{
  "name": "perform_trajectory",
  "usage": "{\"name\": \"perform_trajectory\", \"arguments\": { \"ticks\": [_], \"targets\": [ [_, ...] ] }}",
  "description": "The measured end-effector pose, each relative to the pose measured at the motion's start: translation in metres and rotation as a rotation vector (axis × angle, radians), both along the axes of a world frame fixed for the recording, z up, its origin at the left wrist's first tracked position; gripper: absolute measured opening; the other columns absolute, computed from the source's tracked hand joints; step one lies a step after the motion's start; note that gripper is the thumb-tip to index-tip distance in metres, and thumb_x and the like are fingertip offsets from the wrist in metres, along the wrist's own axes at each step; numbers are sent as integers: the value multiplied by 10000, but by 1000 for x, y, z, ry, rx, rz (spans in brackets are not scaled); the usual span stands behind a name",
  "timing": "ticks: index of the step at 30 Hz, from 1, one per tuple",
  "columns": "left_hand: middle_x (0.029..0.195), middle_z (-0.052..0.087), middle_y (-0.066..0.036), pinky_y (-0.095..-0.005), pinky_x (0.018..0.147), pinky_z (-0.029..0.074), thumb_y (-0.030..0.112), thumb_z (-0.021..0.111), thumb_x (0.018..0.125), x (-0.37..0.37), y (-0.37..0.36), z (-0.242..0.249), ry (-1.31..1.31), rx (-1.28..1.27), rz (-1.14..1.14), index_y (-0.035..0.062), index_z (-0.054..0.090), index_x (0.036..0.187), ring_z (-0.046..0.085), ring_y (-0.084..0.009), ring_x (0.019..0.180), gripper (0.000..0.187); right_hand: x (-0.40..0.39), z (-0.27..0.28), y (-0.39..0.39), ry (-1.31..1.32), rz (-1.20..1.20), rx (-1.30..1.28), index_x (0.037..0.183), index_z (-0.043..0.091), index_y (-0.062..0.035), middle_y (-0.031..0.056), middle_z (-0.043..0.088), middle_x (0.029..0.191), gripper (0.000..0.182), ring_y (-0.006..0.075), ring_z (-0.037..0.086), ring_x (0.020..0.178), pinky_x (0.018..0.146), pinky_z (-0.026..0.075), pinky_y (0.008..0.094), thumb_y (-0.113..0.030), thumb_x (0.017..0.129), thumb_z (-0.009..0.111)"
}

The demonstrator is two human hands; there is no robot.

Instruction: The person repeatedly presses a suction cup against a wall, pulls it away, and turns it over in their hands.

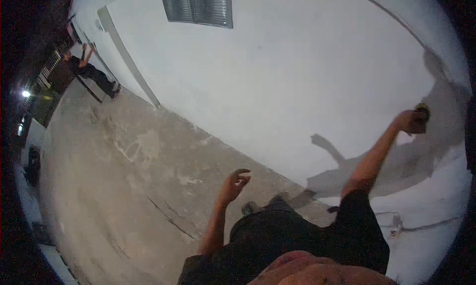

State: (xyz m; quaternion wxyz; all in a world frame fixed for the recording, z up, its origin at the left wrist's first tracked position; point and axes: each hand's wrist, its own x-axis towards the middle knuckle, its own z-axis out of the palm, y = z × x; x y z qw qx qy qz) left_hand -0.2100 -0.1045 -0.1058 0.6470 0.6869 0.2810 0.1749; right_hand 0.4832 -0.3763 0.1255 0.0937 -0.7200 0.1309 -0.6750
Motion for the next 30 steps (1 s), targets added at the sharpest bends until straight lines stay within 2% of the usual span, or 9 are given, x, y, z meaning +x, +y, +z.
{"name": "perform_trajectory", "arguments": {
  "ticks": [3,9,14,16,18,21,24,28,30],
  "targets": [
    [1215,641,-107,-432,902,518,253,640,945,10,-10,8,52,60,-45,79,589,1246,641,-263,1090,352,-74,4,119,-226,490,184,1177,562,-4,179,591,1153,405,381,578,1017,897,422,557,-260,876,651],
    [1211,642,-108,-440,923,505,276,643,941,35,-11,29,21,182,-219,101,591,1252,641,-259,1089,361,-185,18,167,31,880,-649,1233,605,-190,174,608,1099,451,387,507,1116,946,324,616,-413,850,689],
    [1209,644,-107,-442,915,511,262,645,940,15,-4,-14,-43,229,-108,99,594,1242,651,-257,1071,347,-149,25,70,-221,630,376,1179,532,46,248,595,1117,515,384,563,1063,921,422,550,-388,919,631],
    [1202,648,-106,-434,901,523,245,649,936,6,-7,-13,44,130,-22,98,597,1231,666,-258,1041,334,-181,36,86,-367,901,800,1180,515,45,204,635,1036,541,356,582,1057,845,523,464,-394,902,666],
    [1196,651,-108,-425,891,532,229,650,934,3,-1,16,39,105,27,90,601,1222,676,-259,1018,324,-165,38,135,-497,864,424,1126,568,2,169,655,967,493,356,583,1041,878,485,490,-410,881,686],
    [1196,650,-120,-425,896,528,233,650,934,9,-14,23,21,118,-11,82,606,1215,667,-260,1039,322,-200,26,158,-4,765,-561,1089,652,-74,149,651,1025,393,371,575,1000,911,385,515,-408,884,674],
    [1206,641,-132,-432,902,522,265,647,937,9,-3,24,42,161,-75,81,610,1210,659,-264,1054,332,-168,38,145,117,818,-482,1121,640,-35,162,638,1033,445,379,571,1000,894,398,521,-417,893,657],
    [1202,638,-122,-438,915,516,266,635,945,10,-6,0,5,147,-68,102,593,1240,652,-264,1062,340,-188,47,138,-449,1001,355,1126,558,43,191,603,1045,504,402,574,969,841,438,539,-383,890,684],
    [1219,625,-141,-431,904,519,306,626,950,13,-6,0,-1,151,-24,83,594,1235,655,-281,1052,364,-183,23,162,-228,813,88,1119,553,28,197,604,1044,491,357,595,989,853,450,548,-381,886,690]
  ]
}}
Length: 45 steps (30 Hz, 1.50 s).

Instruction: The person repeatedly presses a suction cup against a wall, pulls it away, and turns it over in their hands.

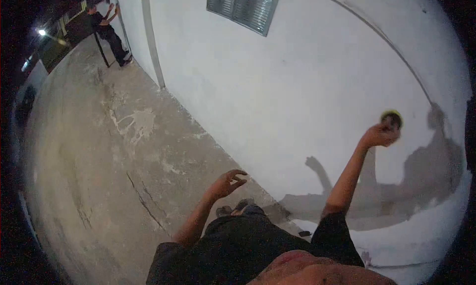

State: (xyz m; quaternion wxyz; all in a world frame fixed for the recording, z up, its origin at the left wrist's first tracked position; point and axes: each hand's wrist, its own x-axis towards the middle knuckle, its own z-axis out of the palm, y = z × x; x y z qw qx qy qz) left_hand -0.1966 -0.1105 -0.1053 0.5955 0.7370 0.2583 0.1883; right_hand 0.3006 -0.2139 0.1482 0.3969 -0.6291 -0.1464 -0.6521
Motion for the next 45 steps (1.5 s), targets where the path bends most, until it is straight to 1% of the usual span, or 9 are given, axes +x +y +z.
{"name": "perform_trajectory", "arguments": {
  "ticks": [3,8,16,25,29,31,33,39,45],
  "targets": [
    [1210,627,-148,-426,896,524,291,629,949,-22,6,17,27,26,-13,72,588,1235,658,-286,1046,363,2,-27,12,45,-178,-849,1161,597,-50,157,631,1119,465,288,576,1093,953,303,616,-399,873,701],
    [1192,643,-117,-416,912,518,279,626,953,-32,14,21,32,54,9,80,600,1223,663,-260,1033,337,17,41,7,-67,221,-74,1085,680,-84,154,661,1063,402,365,566,1006,905,390,547,-402,844,733],
    [1192,643,-135,-432,896,517,298,633,947,-33,24,7,33,24,113,80,596,1232,664,-273,1038,361,21,-48,4,-44,58,-67,1065,651,19,192,657,1027,461,384,580,1005,882,419,547,-380,850,737],
    [1122,674,-148,-448,902,512,320,628,949,-34,34,-5,71,-96,106,108,587,1247,650,-304,1071,367,28,102,-46,-193,-10,24,963,599,96,198,654,865,603,364,648,757,630,499,445,-482,839,724],
    [1156,658,-140,-449,888,518,315,622,953,-21,48,7,82,-16,98,91,589,1240,655,-293,1062,365,0,10,-45,105,107,18,1180,573,65,200,652,1126,537,391,640,986,846,518,479,-378,897,687],
    [1175,650,-136,-450,885,519,311,622,953,-18,44,8,102,-27,99,87,590,1238,659,-285,1055,364,38,-96,-50,-57,51,20,1222,548,47,217,635,1155,598,409,538,1146,1006,375,538,-423,881,688],
    [1209,633,-136,-442,884,521,308,619,955,-11,49,17,11,19,67,80,588,1238,660,-276,1052,365,16,-114,-54,-30,-196,-117,1122,587,48,217,644,1069,549,393,591,1030,892,457,515,-420,863,714],
    [1209,633,-129,-427,893,520,300,614,959,7,49,24,19,61,-11,77,587,1239,663,-271,1045,360,35,21,-74,-4,33,-32,1010,640,63,208,680,964,519,331,671,828,726,557,420,-418,845,742],
    [1206,631,-133,-428,898,520,320,619,954,16,43,7,8,93,-66,84,584,1247,664,-277,1030,378,11,-17,-68,-46,45,-81,1032,655,46,184,691,984,503,346,653,902,834,522,460,-416,850,734]
  ]
}}
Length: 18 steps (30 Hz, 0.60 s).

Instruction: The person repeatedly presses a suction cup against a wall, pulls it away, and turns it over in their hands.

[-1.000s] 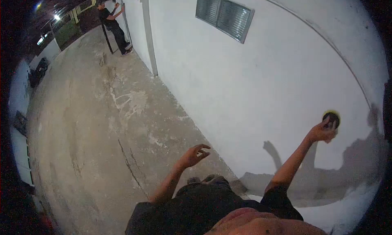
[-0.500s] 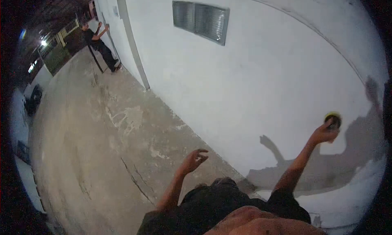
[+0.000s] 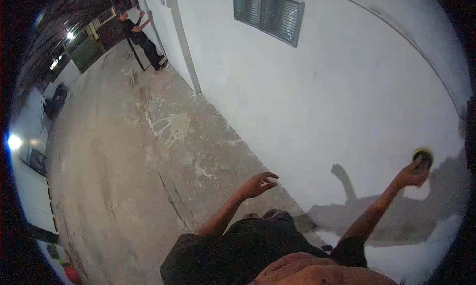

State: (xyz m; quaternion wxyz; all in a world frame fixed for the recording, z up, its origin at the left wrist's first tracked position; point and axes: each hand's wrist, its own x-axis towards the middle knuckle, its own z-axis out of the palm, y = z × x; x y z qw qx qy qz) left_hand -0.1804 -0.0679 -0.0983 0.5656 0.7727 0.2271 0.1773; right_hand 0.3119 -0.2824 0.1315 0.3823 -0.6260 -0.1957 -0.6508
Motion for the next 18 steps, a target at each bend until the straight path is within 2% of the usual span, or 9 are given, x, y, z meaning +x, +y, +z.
{"name": "perform_trajectory", "arguments": {
  "ticks": [1,2,5,6,9,11,14,16,18],
  "targets": [
    [1206,631,-133,-428,898,520,320,619,954,-1,-4,0,-12,-2,17,84,584,1247,664,-277,1030,378,0,-44,-9,275,-77,-141,1128,633,28,194,676,1059,499,371,613,1027,928,456,502,-397,877,706],
    [1203,630,-137,-430,894,521,327,623,951,-2,-9,2,-19,-41,13,90,586,1243,663,-278,1030,379,-3,-89,-1,36,-335,11,1024,708,8,156,707,1035,466,351,665,962,836,528,442,-438,903,652],
    [1205,625,-147,-435,881,524,340,634,942,-3,-3,-8,30,54,59,107,591,1235,656,-287,1041,377,10,-211,-21,134,101,-163,1037,683,9,203,685,1044,417,377,656,991,860,527,513,-377,882,701],
    [1209,622,-146,-433,883,522,339,635,941,-10,-10,6,6,-22,64,108,589,1235,656,-288,1039,377,1,-219,-26,291,-52,-159,1038,685,1,184,688,1043,376,373,664,972,816,537,507,-337,877,718],
    [1229,613,-138,-432,894,512,333,642,937,-27,-15,8,14,4,89,100,586,1237,654,-288,1037,385,13,-197,-29,141,84,-120,1058,674,13,198,668,1086,454,364,636,1031,867,509,486,-393,863,724],
    [1237,611,-129,-436,895,505,329,648,933,-35,-16,10,20,-49,120,86,590,1231,657,-282,1030,389,6,-133,-32,248,-200,-313,1104,651,21,202,654,1113,508,373,622,1039,927,460,511,-423,866,712],
    [1247,607,-127,-437,885,507,320,639,940,-45,-14,0,1,-25,130,81,586,1234,657,-271,1038,382,30,-72,-22,275,-75,-147,1200,604,-32,174,671,1115,586,352,651,940,882,445,507,-470,832,732],
    [1248,607,-126,-436,884,506,318,636,943,-48,-15,2,3,-14,146,84,582,1240,657,-266,1039,382,40,-61,-18,191,-273,-128,1183,604,-33,165,672,1090,593,353,644,921,871,440,509,-487,824,732],
    [1260,597,-118,-444,947,490,285,636,946,-51,-18,6,48,-115,152,97,565,1265,635,-261,1084,377,48,-92,-12,141,-212,-107,1152,616,-6,189,660,1103,623,374,633,955,842,439,533,-539,838,687]
  ]
}}
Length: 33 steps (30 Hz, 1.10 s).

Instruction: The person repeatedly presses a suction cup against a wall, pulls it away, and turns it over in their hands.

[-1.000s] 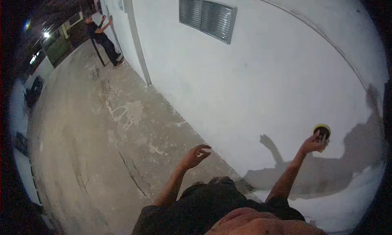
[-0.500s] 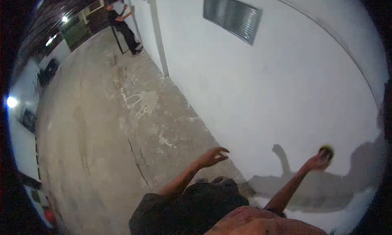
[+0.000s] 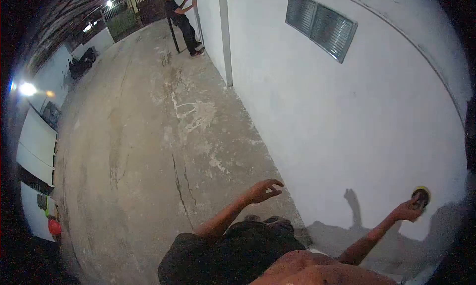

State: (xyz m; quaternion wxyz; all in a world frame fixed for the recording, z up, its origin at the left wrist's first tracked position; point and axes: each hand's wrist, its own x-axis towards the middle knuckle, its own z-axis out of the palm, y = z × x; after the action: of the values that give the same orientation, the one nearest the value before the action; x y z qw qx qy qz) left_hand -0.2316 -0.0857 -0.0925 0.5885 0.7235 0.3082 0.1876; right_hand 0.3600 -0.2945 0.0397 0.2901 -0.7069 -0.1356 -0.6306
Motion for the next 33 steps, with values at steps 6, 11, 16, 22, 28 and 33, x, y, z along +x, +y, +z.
{"name": "perform_trajectory", "arguments": {
  "ticks": [6,11,16,22,28,33],
  "targets": [
    [1240,613,-143,-442,886,510,293,633,946,0,-11,-5,-44,39,20,72,568,1257,658,-271,1048,387,-60,-145,19,319,268,45,1110,631,2,168,671,1096,532,310,658,977,849,507,475,-472,874,686],
    [1239,613,-145,-440,890,512,304,626,949,0,-10,4,-23,75,-45,70,569,1253,655,-277,1050,388,-62,0,36,23,332,61,1079,627,44,181,669,1050,520,321,664,938,842,518,437,-426,872,707],
    [1243,612,-139,-438,895,511,336,620,950,-5,-3,13,-41,151,-34,72,584,1234,658,-279,1040,389,-68,110,27,4,303,80,1103,604,22,193,659,1064,533,355,648,965,836,517,460,-448,869,694],
    [1232,619,-133,-447,894,510,330,627,946,-13,-17,-12,-80,95,41,77,590,1228,660,-291,1039,380,-75,-71,18,246,332,167,1380,400,70,210,653,1138,744,397,562,1149,1048,330,548,-482,922,600],
    [1228,623,-138,-463,886,515,318,638,941,-23,-30,-9,7,48,33,95,593,1233,655,-303,1053,371,-110,-162,35,613,521,492,1300,369,75,298,500,1276,611,351,565,1170,939,541,444,-342,937,629],
    [1252,607,-150,-462,891,515,341,619,951,-26,-23,16,61,91,40,97,595,1237,643,-302,1077,377,-86,-40,15,519,768,613,1299,288,60,256,636,1041,620,254,656,822,728,543,362,-362,962,594]
  ]
}}
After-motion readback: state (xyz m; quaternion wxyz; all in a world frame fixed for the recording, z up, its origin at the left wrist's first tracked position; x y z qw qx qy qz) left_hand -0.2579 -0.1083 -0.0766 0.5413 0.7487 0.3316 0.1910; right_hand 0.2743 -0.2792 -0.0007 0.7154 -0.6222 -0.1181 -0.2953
